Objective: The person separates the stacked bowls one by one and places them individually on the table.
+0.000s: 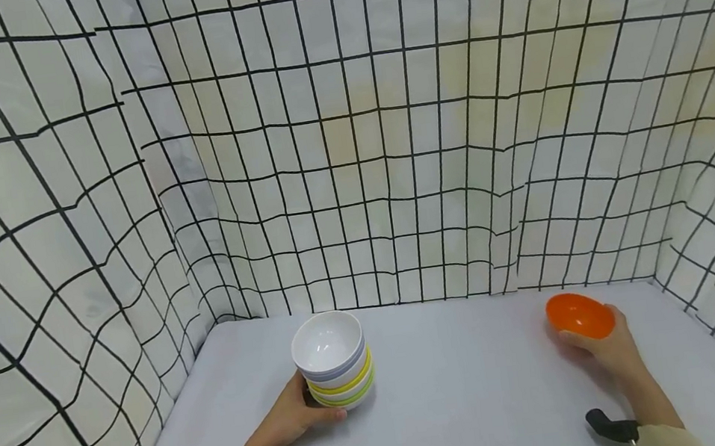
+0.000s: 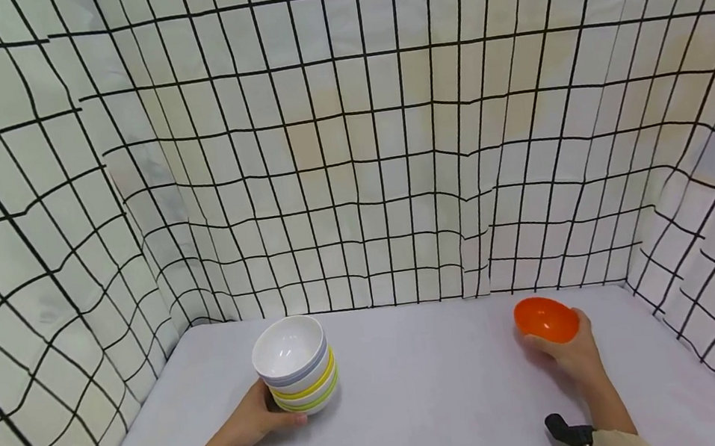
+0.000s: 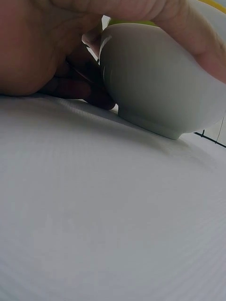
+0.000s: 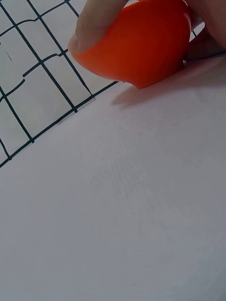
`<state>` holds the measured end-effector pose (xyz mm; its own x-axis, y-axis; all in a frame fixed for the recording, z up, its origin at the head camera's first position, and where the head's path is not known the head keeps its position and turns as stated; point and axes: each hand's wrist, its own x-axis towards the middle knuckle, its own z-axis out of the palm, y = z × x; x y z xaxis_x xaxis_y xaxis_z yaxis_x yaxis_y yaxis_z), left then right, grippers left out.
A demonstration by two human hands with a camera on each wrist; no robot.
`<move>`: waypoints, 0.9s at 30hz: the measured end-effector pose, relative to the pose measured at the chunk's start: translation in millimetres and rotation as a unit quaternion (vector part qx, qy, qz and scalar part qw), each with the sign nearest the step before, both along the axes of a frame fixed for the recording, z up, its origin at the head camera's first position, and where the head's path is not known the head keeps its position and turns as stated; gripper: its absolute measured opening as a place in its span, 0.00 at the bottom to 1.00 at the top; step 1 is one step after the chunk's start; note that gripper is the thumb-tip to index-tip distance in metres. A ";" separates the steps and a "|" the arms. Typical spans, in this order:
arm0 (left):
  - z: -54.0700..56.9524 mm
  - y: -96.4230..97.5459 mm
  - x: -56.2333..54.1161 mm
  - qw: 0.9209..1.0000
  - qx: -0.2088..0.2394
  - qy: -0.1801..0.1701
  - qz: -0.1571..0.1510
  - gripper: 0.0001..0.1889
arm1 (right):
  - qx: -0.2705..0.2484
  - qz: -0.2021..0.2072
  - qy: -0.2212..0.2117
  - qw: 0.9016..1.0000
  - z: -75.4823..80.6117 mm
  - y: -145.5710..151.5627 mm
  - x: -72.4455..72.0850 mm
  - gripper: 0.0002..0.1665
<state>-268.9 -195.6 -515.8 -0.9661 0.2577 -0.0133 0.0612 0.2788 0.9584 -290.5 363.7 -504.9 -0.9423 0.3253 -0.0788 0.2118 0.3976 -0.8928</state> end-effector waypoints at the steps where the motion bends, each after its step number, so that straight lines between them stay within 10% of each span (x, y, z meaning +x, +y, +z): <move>1: 0.6 -1.2 -0.1 1.000 -0.003 0.001 0.001 0.59 | 0.000 0.001 0.001 1.000 0.1 -1.0 -0.7 0.77; 27: 0.2 -1.0 0.5 1.000 -0.008 -0.005 0.010 0.60 | 0.012 -0.018 -0.023 1.000 25.0 2.8 3.1 0.70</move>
<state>-268.4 -196.6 -515.6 -0.9710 0.2374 -0.0271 0.0454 0.2946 0.9545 -287.4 366.4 -479.9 -0.9259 0.3604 -0.1132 0.2662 0.4099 -0.8724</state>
